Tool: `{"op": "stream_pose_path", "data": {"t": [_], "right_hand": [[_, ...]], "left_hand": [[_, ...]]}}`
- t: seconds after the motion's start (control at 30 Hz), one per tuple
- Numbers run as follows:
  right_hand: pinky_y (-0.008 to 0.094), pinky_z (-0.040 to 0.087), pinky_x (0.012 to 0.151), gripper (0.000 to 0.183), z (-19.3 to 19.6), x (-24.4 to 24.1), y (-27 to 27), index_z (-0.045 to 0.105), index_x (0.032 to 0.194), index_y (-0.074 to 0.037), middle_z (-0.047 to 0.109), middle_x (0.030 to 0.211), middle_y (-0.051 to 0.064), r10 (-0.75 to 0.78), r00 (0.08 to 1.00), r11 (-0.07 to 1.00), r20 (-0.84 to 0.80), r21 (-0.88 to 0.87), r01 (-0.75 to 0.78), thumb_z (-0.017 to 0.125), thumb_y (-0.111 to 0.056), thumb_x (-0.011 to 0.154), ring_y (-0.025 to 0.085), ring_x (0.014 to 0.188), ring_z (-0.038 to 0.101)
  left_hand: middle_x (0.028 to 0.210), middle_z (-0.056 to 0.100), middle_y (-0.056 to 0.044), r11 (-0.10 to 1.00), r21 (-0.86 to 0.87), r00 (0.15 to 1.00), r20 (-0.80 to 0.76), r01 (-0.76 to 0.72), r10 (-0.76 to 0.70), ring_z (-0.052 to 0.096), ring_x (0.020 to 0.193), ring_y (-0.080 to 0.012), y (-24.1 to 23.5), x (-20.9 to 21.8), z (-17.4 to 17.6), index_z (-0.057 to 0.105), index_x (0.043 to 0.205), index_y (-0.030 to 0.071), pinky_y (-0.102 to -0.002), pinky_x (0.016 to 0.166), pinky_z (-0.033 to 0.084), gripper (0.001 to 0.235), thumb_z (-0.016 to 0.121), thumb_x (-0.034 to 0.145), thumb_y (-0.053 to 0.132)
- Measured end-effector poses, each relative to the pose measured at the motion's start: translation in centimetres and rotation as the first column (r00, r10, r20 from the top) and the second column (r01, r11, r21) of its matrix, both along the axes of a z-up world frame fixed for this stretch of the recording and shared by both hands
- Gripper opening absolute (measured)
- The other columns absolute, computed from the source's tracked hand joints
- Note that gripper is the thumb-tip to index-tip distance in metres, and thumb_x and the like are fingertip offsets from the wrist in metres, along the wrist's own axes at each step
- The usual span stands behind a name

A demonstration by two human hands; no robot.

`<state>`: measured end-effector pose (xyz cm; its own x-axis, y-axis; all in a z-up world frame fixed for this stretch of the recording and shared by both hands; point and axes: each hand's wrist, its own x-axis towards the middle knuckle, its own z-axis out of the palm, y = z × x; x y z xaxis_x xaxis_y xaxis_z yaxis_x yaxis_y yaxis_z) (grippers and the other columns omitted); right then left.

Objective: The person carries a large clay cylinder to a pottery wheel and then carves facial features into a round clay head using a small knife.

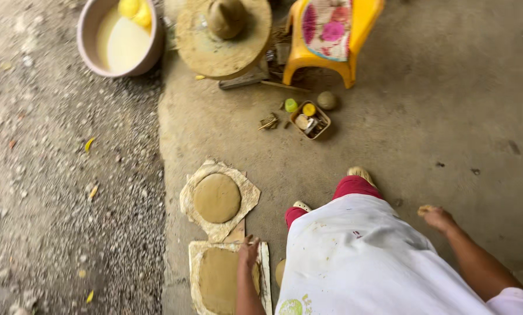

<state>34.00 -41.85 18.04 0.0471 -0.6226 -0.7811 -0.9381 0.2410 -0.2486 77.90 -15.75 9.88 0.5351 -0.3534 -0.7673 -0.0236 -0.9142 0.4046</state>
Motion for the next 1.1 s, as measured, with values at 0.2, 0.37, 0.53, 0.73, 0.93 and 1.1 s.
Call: {"op": "stream_pose_path", "data": {"t": [0.2,0.37,0.53,0.73,0.93,1.1], "right_hand": [[0.045,0.059,0.085,0.04,-0.9,-5.7,1.6,0.077,0.112,-0.009,0.078,0.109,0.015,-0.209,0.978,0.963,-0.008,0.175,0.207,0.067,-0.041,0.091,0.029,0.092,0.073],[0.046,0.059,0.086,0.039,-3.0,-15.0,-4.0,0.077,0.109,-0.009,0.079,0.108,0.014,-0.339,0.94,0.924,-0.046,0.169,0.342,0.065,-0.043,0.092,0.03,0.093,0.073],[0.043,0.061,0.095,0.043,-6.2,-21.6,-14.8,0.078,0.113,-0.01,0.079,0.11,0.012,-0.074,0.99,0.997,-0.12,-0.047,0.069,0.058,-0.045,0.098,0.029,0.105,0.074],[0.044,0.051,0.107,0.047,-9.4,-20.0,-27.2,0.068,0.139,-0.018,0.073,0.134,0.015,-0.151,0.988,0.968,0.024,-0.199,0.153,0.064,-0.04,0.098,0.034,0.124,0.067],[0.044,0.047,0.109,0.05,-13.0,-14.7,-31.8,0.066,0.139,-0.018,0.067,0.141,0.01,-0.024,0.993,0.997,0.119,-0.074,0.033,0.069,-0.038,0.093,0.032,0.129,0.062],[0.044,0.048,0.108,0.052,-13.2,-14.7,-37.0,0.063,0.143,-0.016,0.066,0.142,0.012,-0.018,0.99,0.998,0.139,-0.058,0.027,0.066,-0.037,0.095,0.032,0.13,0.062]], "left_hand": [[0.095,0.072,-0.013,0.993,-0.008,0.993,-0.019,-0.115,0.114,0.062,0.07,-0.0217,-7.0,0.7,-1.6,0.061,0.141,0.008,-0.041,0.062,0.055,0.061,0.07,0.091,0.041],[0.085,0.067,-0.011,0.972,-0.075,0.966,-0.155,-0.222,0.209,0.058,0.065,-0.0191,-17.9,-7.8,-3.2,0.061,0.141,0.003,-0.038,0.057,0.051,0.059,0.073,0.093,0.036],[0.092,0.07,-0.009,0.962,0.101,0.934,-0.23,-0.255,0.272,0.06,0.068,-0.0187,-22.5,-15.5,-0.8,0.058,0.144,0.01,-0.036,0.058,0.049,0.057,0.069,0.096,0.037],[0.101,0.071,-0.006,0.931,-0.05,0.928,-0.11,-0.363,0.356,0.064,0.072,-0.0178,-19.9,-16.8,0.6,0.056,0.145,0.014,-0.034,0.059,0.05,0.061,0.071,0.093,0.04],[0.102,0.064,-0.012,0.81,-0.011,0.801,-0.155,-0.587,0.578,0.056,0.071,-0.0194,-18.9,-18.7,-0.5,0.053,0.148,0.009,-0.036,0.058,0.045,0.063,0.072,0.095,0.037],[0.109,0.068,-0.007,0.802,0.109,0.787,-0.155,-0.587,0.597,0.061,0.077,-0.0193,-20.4,-22.8,-3.1,0.055,0.147,0.01,-0.035,0.064,0.05,0.059,0.068,0.096,0.037]]}}
